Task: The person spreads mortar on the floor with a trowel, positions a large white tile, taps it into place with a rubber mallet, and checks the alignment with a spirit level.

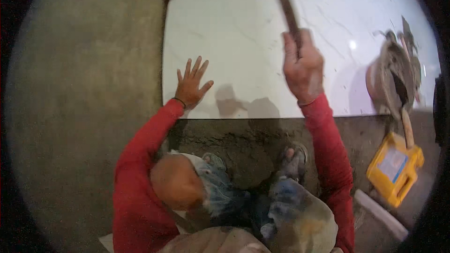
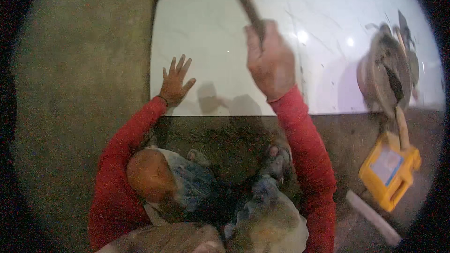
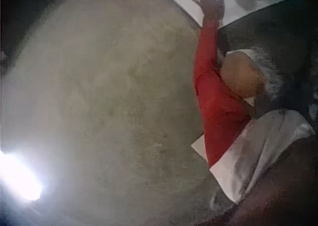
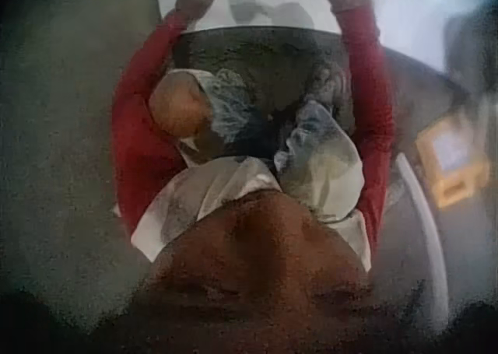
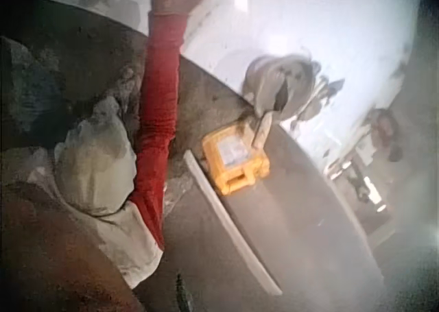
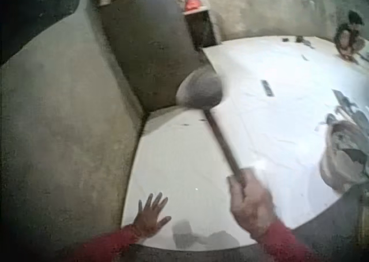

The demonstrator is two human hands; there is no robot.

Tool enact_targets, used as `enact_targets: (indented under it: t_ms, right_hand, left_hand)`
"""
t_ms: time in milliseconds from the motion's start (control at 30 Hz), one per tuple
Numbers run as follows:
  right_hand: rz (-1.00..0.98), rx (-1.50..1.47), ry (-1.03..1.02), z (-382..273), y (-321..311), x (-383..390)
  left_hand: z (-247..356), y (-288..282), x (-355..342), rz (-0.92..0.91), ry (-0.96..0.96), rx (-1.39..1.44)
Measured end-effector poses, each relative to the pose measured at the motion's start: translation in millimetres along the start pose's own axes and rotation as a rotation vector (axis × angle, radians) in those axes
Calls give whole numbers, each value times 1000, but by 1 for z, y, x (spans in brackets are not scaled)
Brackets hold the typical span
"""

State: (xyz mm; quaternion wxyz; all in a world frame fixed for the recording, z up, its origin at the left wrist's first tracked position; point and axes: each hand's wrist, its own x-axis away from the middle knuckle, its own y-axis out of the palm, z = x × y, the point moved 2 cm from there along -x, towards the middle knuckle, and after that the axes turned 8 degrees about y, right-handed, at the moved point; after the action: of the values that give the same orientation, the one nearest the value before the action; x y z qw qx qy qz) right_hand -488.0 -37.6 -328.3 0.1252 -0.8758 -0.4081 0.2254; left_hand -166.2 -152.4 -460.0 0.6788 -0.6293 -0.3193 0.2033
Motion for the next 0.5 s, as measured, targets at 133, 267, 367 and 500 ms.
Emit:
enact_targets:
  t_ms: [133, 267, 367, 500]
  right_hand:
    - [143, -19, -46, 6, 57, -17]
    - [-374, 684, 125, 154, 101, -24]
    - [101, 477, -566, 56, 90, -81]
    - [230, -149, -226, -34, 83, -88]
  left_hand:
    - [-27, 20, 26, 213, -193, -31]
    - [1, 35, -4, 311, -228, 76]
    - [-4, 27, 10, 297, -247, 50]
    - [-16, 36, 30, 371, -259, 5]
